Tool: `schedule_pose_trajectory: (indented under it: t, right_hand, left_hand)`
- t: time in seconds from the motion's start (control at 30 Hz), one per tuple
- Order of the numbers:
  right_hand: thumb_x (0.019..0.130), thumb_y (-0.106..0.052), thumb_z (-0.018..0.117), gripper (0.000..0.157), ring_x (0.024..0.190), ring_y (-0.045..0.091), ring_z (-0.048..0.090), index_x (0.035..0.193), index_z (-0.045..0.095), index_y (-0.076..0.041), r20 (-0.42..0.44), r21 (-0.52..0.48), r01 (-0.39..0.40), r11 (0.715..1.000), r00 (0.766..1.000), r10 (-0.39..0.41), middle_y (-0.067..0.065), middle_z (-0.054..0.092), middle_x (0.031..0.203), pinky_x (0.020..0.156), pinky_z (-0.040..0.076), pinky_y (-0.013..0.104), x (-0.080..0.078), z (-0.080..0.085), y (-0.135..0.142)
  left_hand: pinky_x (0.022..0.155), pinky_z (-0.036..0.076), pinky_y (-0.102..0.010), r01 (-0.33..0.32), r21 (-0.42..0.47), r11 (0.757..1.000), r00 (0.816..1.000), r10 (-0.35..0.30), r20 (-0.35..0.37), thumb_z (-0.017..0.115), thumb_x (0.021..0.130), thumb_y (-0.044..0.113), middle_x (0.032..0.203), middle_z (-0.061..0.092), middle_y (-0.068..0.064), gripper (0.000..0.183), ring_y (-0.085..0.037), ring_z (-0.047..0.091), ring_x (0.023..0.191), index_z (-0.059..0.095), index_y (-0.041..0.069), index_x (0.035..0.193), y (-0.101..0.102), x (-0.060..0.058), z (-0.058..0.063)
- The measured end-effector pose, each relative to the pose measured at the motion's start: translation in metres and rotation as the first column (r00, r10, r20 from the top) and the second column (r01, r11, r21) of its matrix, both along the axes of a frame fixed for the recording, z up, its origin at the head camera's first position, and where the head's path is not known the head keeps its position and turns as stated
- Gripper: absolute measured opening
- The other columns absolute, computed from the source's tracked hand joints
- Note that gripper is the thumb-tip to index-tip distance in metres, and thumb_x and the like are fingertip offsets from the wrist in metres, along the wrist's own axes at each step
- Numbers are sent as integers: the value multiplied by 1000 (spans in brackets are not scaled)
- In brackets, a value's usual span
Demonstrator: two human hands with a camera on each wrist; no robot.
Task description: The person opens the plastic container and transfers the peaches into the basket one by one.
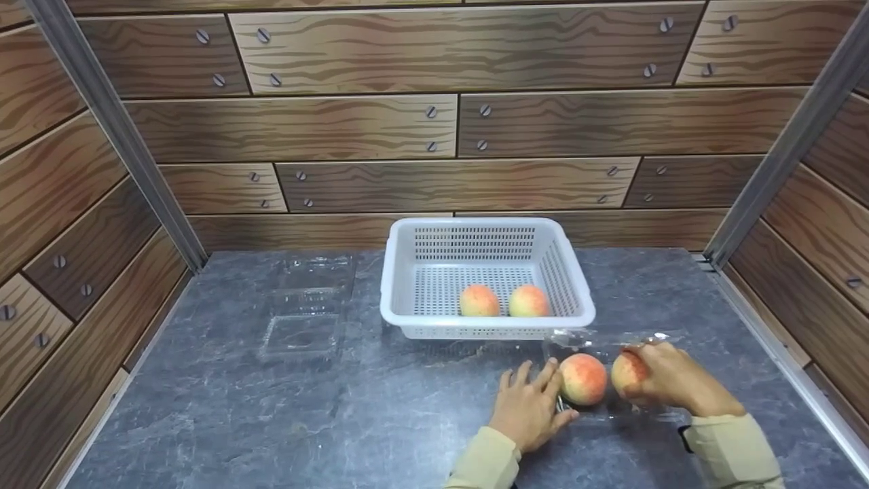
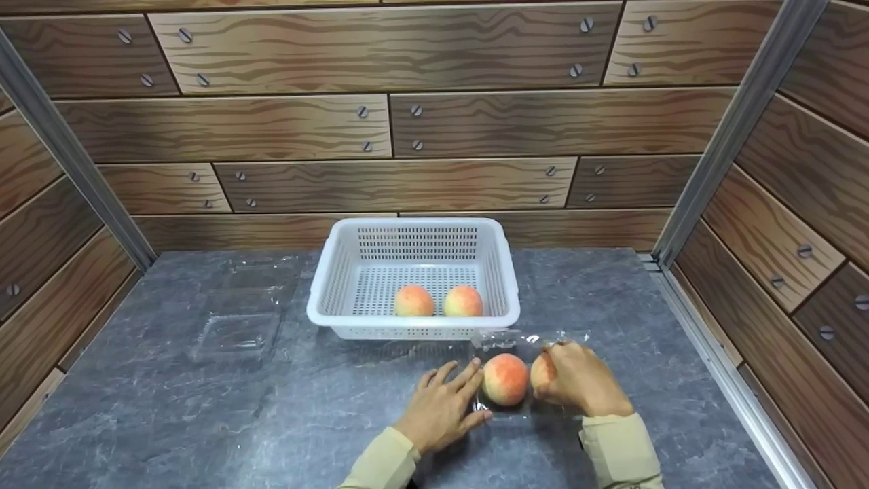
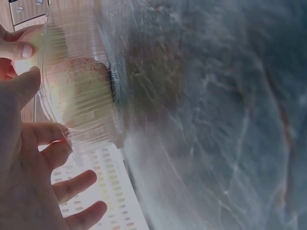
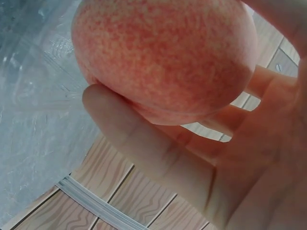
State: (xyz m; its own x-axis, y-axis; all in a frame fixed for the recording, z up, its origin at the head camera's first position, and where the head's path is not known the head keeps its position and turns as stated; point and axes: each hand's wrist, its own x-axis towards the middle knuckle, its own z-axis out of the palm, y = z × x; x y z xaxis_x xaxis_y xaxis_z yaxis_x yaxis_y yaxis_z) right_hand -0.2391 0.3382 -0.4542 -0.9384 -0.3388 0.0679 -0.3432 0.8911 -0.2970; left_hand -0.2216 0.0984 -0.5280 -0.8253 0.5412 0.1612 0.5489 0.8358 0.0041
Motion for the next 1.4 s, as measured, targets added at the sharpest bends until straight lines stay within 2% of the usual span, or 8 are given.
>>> schedule_pose_trajectory:
  t: [0.23,0.5,0.7,0.9,1.0,1.17,1.4]
  right_hand:
    - [64,-20,86,63,87,35,63,118,66,7,59,-16,2,1000,998,-1,20,67,100,73,56,54,1,-1,3]
    - [63,-20,86,61,89,37,64,115,67,7,14,-3,-29,1000,999,29,18,68,99,76,54,54,0,-2,9]
    - [64,-19,88,63,87,33,63,116,66,10,47,-26,-12,1000,999,13,18,67,97,74,54,50,0,4,15]
    - [65,-19,89,62,90,38,62,114,64,11,64,-42,2,999,998,1,22,66,99,76,54,54,1,9,20]
    - [64,-17,89,59,87,36,62,111,65,10,59,-51,-8,999,998,11,19,66,96,74,54,52,2,11,23]
    - [66,-16,88,55,86,30,59,110,64,6,108,-74,-11,997,994,19,14,65,95,70,53,45,1,16,26]
    - [69,-12,86,58,86,28,60,114,61,12,193,-142,-8,990,980,36,19,65,100,66,54,37,3,22,30]
  left_hand:
    - [108,43,-42,-9,-28,1000,1000,10,29,37,101,66,160,36,14,66,-20,45,138,44,28,154,1,0,1]
    - [108,43,-42,-28,-54,998,1000,28,9,36,101,67,160,35,14,67,-19,45,137,43,29,155,3,-1,-1]
    - [108,43,-43,-28,-50,998,999,29,19,36,101,67,161,35,14,67,-20,45,138,43,28,155,4,0,0]
    - [108,42,-41,-34,-51,998,998,36,43,38,100,67,160,36,15,67,-19,45,137,43,29,155,3,0,4]
    - [108,42,-40,-33,-50,998,998,35,43,38,100,66,160,36,15,67,-19,45,136,43,29,155,3,0,4]
    - [108,43,-41,-32,-33,999,999,34,35,39,100,66,160,37,13,67,-20,47,136,44,28,155,1,-1,3]
    - [107,44,-42,-36,-24,999,998,37,43,40,100,66,160,37,13,67,-20,47,135,43,29,155,2,-2,2]
